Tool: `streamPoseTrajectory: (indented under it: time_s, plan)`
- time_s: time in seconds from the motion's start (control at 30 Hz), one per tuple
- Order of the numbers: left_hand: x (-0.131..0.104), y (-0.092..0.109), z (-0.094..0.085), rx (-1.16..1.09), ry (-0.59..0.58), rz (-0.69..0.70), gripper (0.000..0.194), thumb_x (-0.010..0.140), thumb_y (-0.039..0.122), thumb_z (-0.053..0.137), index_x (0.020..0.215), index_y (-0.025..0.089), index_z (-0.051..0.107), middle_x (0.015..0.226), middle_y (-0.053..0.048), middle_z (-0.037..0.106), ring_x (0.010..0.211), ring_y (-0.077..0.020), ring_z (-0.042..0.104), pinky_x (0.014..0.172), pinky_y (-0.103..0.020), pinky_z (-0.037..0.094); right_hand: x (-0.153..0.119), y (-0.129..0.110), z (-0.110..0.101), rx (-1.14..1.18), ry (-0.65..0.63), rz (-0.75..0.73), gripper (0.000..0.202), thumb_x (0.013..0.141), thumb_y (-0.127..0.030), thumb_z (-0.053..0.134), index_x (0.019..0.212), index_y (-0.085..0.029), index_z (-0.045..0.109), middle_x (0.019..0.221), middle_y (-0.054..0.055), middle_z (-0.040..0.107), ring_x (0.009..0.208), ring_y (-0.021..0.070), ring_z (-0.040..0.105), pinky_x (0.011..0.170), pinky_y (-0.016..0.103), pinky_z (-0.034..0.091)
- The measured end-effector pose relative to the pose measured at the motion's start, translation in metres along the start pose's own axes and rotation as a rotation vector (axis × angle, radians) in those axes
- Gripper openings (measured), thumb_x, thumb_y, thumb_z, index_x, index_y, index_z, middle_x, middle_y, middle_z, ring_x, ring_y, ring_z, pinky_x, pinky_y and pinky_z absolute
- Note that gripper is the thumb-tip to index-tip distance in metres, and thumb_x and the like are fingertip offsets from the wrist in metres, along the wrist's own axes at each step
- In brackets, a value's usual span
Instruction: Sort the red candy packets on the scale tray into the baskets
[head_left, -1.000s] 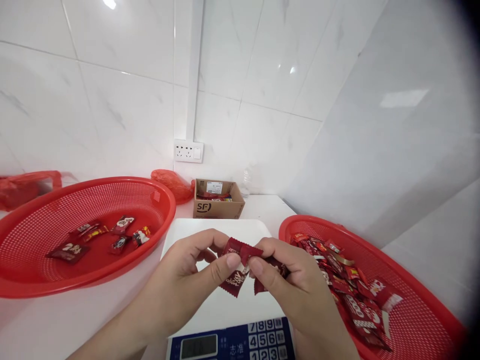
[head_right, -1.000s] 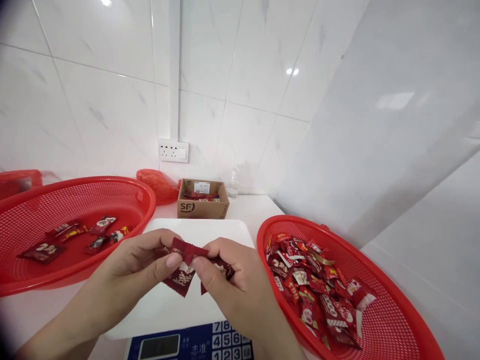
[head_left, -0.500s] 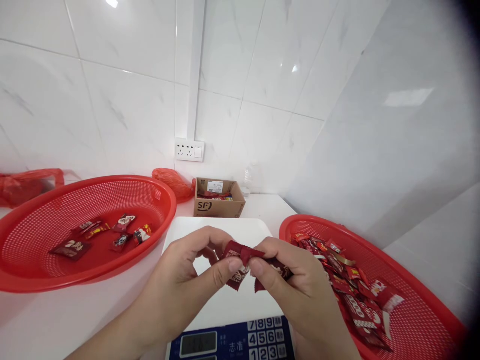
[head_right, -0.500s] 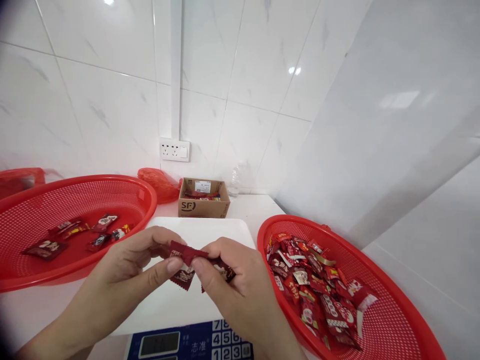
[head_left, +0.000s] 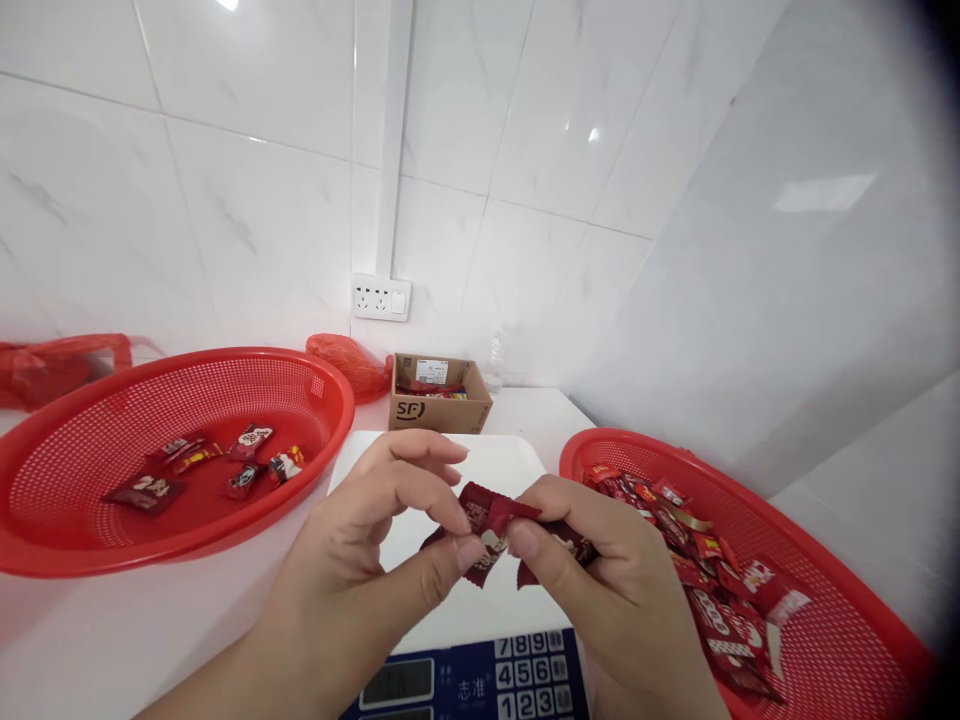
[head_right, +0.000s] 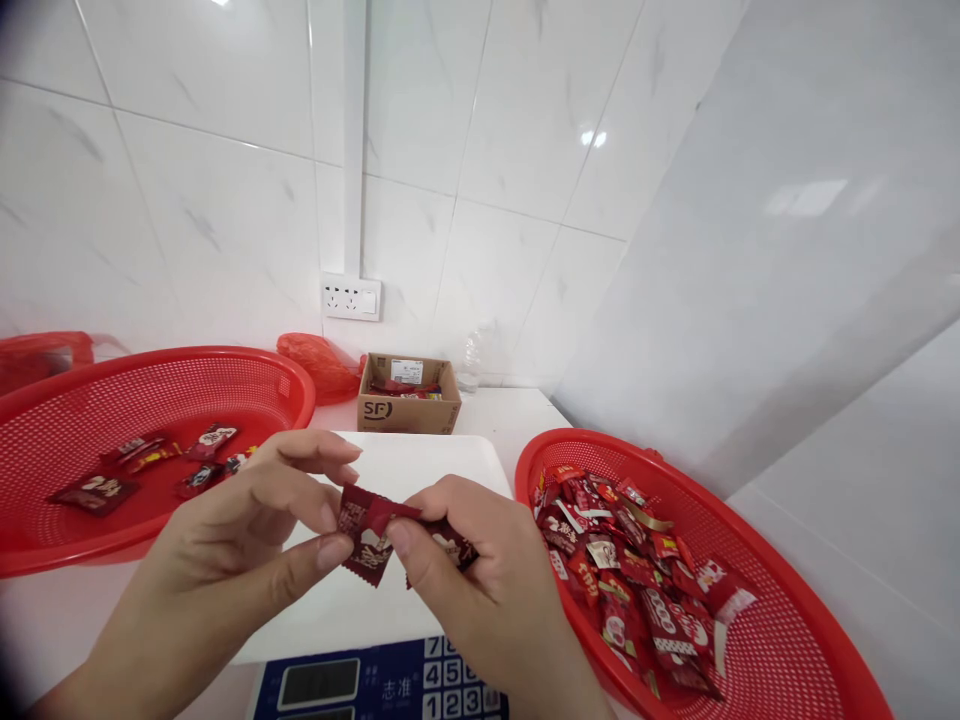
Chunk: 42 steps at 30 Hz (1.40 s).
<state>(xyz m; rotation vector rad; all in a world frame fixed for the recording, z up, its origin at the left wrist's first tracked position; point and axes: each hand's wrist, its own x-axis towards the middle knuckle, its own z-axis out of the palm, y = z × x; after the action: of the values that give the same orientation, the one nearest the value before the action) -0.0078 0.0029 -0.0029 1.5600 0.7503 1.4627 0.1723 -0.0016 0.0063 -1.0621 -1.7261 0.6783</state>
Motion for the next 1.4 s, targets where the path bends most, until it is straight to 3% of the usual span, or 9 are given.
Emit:
streamPoseTrajectory:
  time_s: [0.13,0.63,0.93,1.17,1.27,1.4]
  plan:
    - [0.0005,-0.0022,-0.0011,-0.128,-0.033,-0.075,0.010,0.079,0.019,0.074,0.075,0.027,0.070,0.112,-0.001,0.056,0.106,-0.0195,0.055,0.075,-0.024,0.054,-0.0019,-0.0031,0.0009,-0.003,0.024,0.031,0.020,0.085,-0.027,0.058,0.067,-0.022,0.062,0.054,-0.006,0.056,0.047,0.0090,0.044,0.045,0.021,0.032]
    - [0.0016,-0.0023,-0.0006,-0.214,-0.062,-0.160,0.016,0.077,0.022,0.078,0.068,0.023,0.064,0.111,0.000,0.053,0.114,-0.0211,0.051,0.086,-0.029,0.050,-0.0009,-0.0018,0.0002,-0.022,0.024,0.027,0.019,0.086,-0.028,0.058,0.069,-0.022,0.065,0.055,-0.005,0.058,0.048,0.0092,0.046,0.045,0.021,0.032]
    - [-0.0016,-0.0001,-0.0007,-0.253,-0.109,-0.193,0.019,0.079,0.023,0.075,0.068,0.021,0.060,0.114,0.000,0.051,0.101,-0.0189,0.058,0.082,-0.031,0.052,-0.0016,-0.0009,-0.0009,-0.010,0.028,0.040,0.018,0.085,-0.028,0.059,0.068,-0.023,0.064,0.055,-0.006,0.058,0.049,0.0089,0.045,0.046,0.020,0.033]
    - [0.0024,-0.0012,-0.0023,-0.278,-0.038,-0.211,0.013,0.082,0.029,0.073,0.090,0.028,0.062,0.105,0.001,0.056,0.089,-0.0138,0.059,0.073,-0.025,0.055,-0.0030,-0.0048,0.0023,0.015,0.067,0.063,0.019,0.083,-0.030,0.059,0.067,-0.022,0.065,0.053,-0.005,0.057,0.048,0.0092,0.046,0.045,0.021,0.032]
    - [0.0049,-0.0009,-0.0002,-0.322,-0.128,-0.297,0.020,0.083,0.034,0.071,0.098,0.026,0.060,0.093,0.000,0.059,0.079,-0.0151,0.061,0.066,-0.029,0.056,-0.0029,-0.0041,0.0019,0.017,0.040,0.058,0.021,0.084,-0.031,0.058,0.067,-0.021,0.065,0.055,-0.004,0.058,0.050,0.0101,0.049,0.047,0.022,0.033]
    - [0.0073,0.0003,0.0052,-0.257,-0.235,-0.330,0.025,0.081,0.030,0.073,0.101,0.022,0.060,0.081,0.001,0.062,0.075,-0.0139,0.059,0.070,-0.029,0.050,-0.0009,-0.0016,-0.0003,-0.025,0.004,0.027,0.022,0.085,-0.030,0.057,0.067,-0.021,0.064,0.054,-0.003,0.059,0.049,0.0111,0.050,0.045,0.022,0.035]
